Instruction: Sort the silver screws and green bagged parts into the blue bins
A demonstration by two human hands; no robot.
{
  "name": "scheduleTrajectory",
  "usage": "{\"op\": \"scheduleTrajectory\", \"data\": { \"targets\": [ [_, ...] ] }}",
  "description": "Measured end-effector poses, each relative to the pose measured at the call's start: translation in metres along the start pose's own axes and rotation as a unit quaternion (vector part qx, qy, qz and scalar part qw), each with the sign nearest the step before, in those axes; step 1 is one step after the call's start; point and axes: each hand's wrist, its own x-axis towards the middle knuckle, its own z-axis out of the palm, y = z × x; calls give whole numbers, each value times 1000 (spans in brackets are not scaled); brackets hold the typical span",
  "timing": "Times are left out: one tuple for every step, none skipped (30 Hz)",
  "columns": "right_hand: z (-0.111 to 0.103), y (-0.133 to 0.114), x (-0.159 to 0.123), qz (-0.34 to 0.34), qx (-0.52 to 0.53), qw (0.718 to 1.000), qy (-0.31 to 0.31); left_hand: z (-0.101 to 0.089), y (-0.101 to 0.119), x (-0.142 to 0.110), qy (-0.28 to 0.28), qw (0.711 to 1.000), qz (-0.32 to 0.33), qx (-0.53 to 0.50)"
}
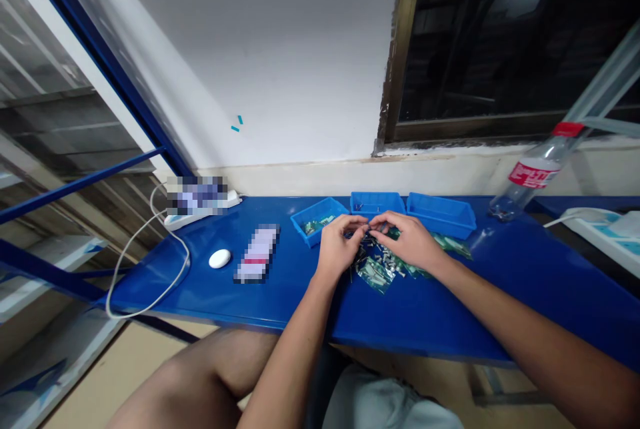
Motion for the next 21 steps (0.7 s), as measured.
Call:
{"op": "scheduleTrajectory", "data": {
  "targets": [
    [1,0,0,5,4,1000,0,1,-1,0,-2,1000,-11,-23],
    [2,-1,0,11,7,1000,1,1,-2,0,-3,999,-23,-45],
    [3,-1,0,17,8,1000,3,2,-3,0,-3,997,-33,-63],
    [4,-2,0,22,11,1000,6,2,-3,0,-4,996,-42,-73],
    [5,-3,-1,27,16,999,9,3,-4,1,-5,996,-48,-77],
    [5,-4,-1,30,23,999,11,3,-4,1,-5,996,-52,-76],
    [5,-6,-1,31,31,999,12,3,-3,1,-5,996,-54,-72],
    [4,-8,-1,30,38,999,12,3,-3,1,-4,996,-52,-68],
    [4,-10,-1,28,42,999,11,2,-1,1,-1,997,-48,-62],
    [3,-11,-1,26,42,999,14,2,0,0,3,998,-44,-53],
    [2,-12,-2,26,40,999,21,1,1,0,5,998,-42,-42],
    [2,-12,-2,27,38,998,32,1,3,-1,3,999,-42,-30],
    [1,-12,-2,30,35,998,45,1,4,-2,-5,999,-44,-18],
    [0,-11,-2,32,30,997,57,1,4,-3,-15,999,-47,-10],
    [0,-9,-2,31,25,997,63,2,4,-3,-26,998,-50,-8],
    [0,-8,-3,26,19,998,63,2,3,-4,-37,998,-53,-11],
    [0,-6,-3,18,13,998,57,3,2,-4,-44,997,-54,-18],
    [0,-5,-3,8,9,999,48,3,0,-4,-45,997,-55,-26],
    [1,-4,-3,-1,7,999,39,4,-1,-4,-43,997,-56,-33],
    [1,-3,-3,-7,6,999,31,4,-2,-3,-39,997,-56,-36],
    [2,-3,-3,-8,4,1000,23,4,-3,-3,-33,997,-55,-35]
  ]
}}
